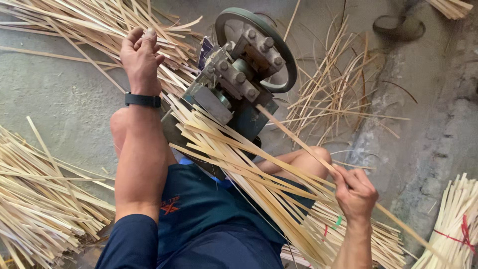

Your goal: The person sits on the floor and feeds long bamboo strips through a powered splitting machine, guiding them with both hands to produce thinner strips. The person repeatedly picks up new strips and continues the splitting process.

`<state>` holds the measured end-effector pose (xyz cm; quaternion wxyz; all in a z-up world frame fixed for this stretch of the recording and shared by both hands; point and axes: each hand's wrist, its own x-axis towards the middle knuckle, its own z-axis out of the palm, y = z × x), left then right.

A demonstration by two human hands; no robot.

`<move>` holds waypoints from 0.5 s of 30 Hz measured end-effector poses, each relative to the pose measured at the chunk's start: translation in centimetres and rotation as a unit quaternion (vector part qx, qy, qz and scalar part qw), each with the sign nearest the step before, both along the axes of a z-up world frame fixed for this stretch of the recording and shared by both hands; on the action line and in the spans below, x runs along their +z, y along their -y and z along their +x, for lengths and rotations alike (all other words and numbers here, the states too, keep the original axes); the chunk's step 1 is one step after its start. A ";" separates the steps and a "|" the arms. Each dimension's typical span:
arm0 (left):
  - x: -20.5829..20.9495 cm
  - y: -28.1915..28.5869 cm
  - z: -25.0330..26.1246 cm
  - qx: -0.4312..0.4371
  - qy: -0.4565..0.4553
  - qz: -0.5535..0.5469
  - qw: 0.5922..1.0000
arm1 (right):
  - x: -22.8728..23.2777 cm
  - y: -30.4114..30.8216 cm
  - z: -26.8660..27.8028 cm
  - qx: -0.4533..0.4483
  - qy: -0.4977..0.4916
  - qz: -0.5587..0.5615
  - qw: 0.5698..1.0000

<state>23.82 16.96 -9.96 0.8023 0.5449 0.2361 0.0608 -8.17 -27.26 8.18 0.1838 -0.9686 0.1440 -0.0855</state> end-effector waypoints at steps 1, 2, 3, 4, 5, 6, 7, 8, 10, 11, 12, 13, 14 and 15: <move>0.2 0.1 -0.1 -0.006 0.004 0.000 1.000 | -0.2 -0.4 0.4 0.015 0.001 -0.021 1.000; 0.4 0.2 -0.3 -0.013 0.004 -0.003 1.000 | -0.5 -0.8 0.9 0.031 0.002 -0.042 0.999; 0.6 0.5 -0.4 -0.020 0.005 -0.006 1.000 | -0.8 -1.4 1.5 0.029 -0.002 -0.036 0.999; 0.9 0.7 -0.5 -0.026 0.007 -0.009 1.000 | -1.2 -2.0 2.3 0.028 -0.006 -0.030 0.999; 1.2 1.0 -0.6 -0.041 0.016 -0.002 0.999 | -1.7 -2.6 3.0 0.028 -0.010 -0.025 0.999; 1.4 1.3 -0.8 -0.056 0.024 0.006 0.998 | -2.3 -3.2 3.6 0.038 -0.006 0.015 0.999; 1.7 1.5 -1.0 -0.070 0.034 0.014 0.997 | -3.0 -3.9 4.2 0.048 -0.001 0.056 0.997; 1.9 1.8 -1.2 -0.082 0.045 0.013 0.996 | -3.4 -4.3 4.6 0.058 0.003 0.096 0.994; 2.3 2.3 -1.3 -0.103 0.068 0.011 0.992 | -4.0 -4.4 5.2 0.072 0.009 0.062 0.995; 2.4 2.5 -1.3 -0.094 0.050 0.027 0.994 | -4.3 -4.4 5.4 0.081 0.011 0.046 0.996; 2.5 2.8 -1.3 -0.086 0.032 0.043 0.995 | -4.5 -4.2 5.5 0.067 0.000 0.073 0.995; 2.6 3.0 -1.4 -0.075 0.013 0.058 0.995 | -4.6 -4.0 5.5 0.055 -0.013 0.099 0.994; 2.7 3.2 -1.4 -0.082 -0.003 0.039 0.996 | -4.8 -3.8 5.5 0.042 -0.026 0.125 0.991; 2.9 3.5 -1.3 -0.089 -0.019 0.018 0.996 | -4.9 -3.6 5.4 0.035 -0.034 0.137 0.989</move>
